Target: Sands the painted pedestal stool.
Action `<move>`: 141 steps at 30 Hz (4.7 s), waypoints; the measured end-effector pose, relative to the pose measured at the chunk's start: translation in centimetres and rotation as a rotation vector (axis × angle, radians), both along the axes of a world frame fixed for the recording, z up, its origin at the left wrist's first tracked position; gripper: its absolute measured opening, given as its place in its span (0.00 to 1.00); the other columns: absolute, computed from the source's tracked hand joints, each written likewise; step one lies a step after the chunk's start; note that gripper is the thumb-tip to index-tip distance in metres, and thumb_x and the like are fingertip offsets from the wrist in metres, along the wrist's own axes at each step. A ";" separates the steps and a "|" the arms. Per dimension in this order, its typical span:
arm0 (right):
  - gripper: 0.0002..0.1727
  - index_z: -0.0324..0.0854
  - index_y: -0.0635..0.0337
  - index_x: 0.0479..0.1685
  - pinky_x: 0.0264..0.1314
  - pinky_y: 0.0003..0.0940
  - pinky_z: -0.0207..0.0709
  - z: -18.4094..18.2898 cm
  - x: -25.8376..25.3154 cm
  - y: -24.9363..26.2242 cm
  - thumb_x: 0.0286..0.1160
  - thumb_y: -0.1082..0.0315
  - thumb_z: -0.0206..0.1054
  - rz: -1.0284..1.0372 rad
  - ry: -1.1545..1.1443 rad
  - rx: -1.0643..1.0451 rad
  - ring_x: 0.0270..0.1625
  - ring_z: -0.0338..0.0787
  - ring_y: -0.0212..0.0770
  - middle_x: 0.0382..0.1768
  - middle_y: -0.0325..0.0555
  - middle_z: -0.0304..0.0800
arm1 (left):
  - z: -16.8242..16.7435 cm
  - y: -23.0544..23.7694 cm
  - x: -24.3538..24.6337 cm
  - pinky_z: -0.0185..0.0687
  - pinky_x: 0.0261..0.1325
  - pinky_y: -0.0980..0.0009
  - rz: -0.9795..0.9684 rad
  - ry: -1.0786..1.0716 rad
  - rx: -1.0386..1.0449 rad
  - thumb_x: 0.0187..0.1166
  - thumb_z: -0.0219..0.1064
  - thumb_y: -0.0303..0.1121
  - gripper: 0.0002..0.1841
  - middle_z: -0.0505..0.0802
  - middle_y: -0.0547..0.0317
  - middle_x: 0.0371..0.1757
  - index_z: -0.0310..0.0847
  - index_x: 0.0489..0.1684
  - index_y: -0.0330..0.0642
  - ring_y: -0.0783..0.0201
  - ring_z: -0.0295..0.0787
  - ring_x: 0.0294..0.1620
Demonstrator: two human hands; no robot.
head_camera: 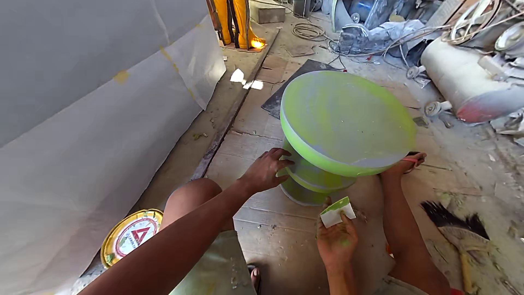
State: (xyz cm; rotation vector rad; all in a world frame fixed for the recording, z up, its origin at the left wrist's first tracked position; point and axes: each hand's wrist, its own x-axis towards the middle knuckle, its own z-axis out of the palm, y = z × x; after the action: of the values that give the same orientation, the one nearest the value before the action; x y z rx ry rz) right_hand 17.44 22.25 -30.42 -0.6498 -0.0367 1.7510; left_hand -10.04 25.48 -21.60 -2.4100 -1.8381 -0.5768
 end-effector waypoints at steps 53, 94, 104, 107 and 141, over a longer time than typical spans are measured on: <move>0.20 0.84 0.60 0.72 0.72 0.52 0.79 6.9 8.5 15.6 0.85 0.69 0.60 0.016 -2.113 1.444 0.68 0.87 0.55 0.65 0.61 0.88 | 5.7 -23.4 2.3 0.72 0.81 0.50 0.680 -0.372 -0.039 0.71 0.71 0.59 0.41 0.71 0.50 0.87 0.70 0.84 0.46 0.50 0.68 0.85; 0.23 0.82 0.51 0.75 0.50 0.65 0.85 6.1 2.5 15.1 0.84 0.69 0.57 0.276 -2.728 1.236 0.60 0.90 0.62 0.67 0.56 0.86 | 4.0 -3.9 10.5 0.75 0.54 0.35 -0.144 -0.236 -1.188 0.78 0.69 0.35 0.11 0.90 0.40 0.48 0.86 0.44 0.33 0.39 0.86 0.53; 0.25 0.79 0.54 0.79 0.77 0.45 0.75 5.2 2.5 17.0 0.84 0.70 0.57 -0.013 -2.457 1.489 0.76 0.79 0.54 0.75 0.60 0.77 | 3.6 -3.5 11.0 0.74 0.57 0.37 -0.094 -0.189 -1.204 0.81 0.66 0.32 0.10 0.90 0.41 0.50 0.87 0.44 0.33 0.41 0.85 0.56; 0.29 0.74 0.47 0.84 0.73 0.54 0.74 5.0 1.9 16.5 0.83 0.69 0.55 0.127 -2.608 1.378 0.75 0.77 0.60 0.77 0.59 0.75 | 3.7 -3.7 10.6 0.73 0.56 0.38 -0.114 -0.224 -1.192 0.80 0.66 0.32 0.09 0.90 0.42 0.47 0.88 0.42 0.33 0.42 0.85 0.53; 0.22 0.84 0.60 0.73 0.80 0.37 0.74 4.0 4.0 17.9 0.81 0.73 0.60 -0.201 -2.297 1.493 0.77 0.80 0.47 0.75 0.59 0.79 | 3.0 -2.7 11.1 0.69 0.66 0.32 -0.191 -0.192 -1.218 0.83 0.61 0.28 0.11 0.89 0.36 0.54 0.85 0.49 0.29 0.37 0.85 0.59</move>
State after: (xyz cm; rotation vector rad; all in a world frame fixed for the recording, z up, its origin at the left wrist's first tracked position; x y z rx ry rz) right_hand 21.44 40.20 -26.44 -0.9442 -2.3080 -0.3515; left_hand 1.04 22.74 -18.62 -3.2904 -2.5049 0.5512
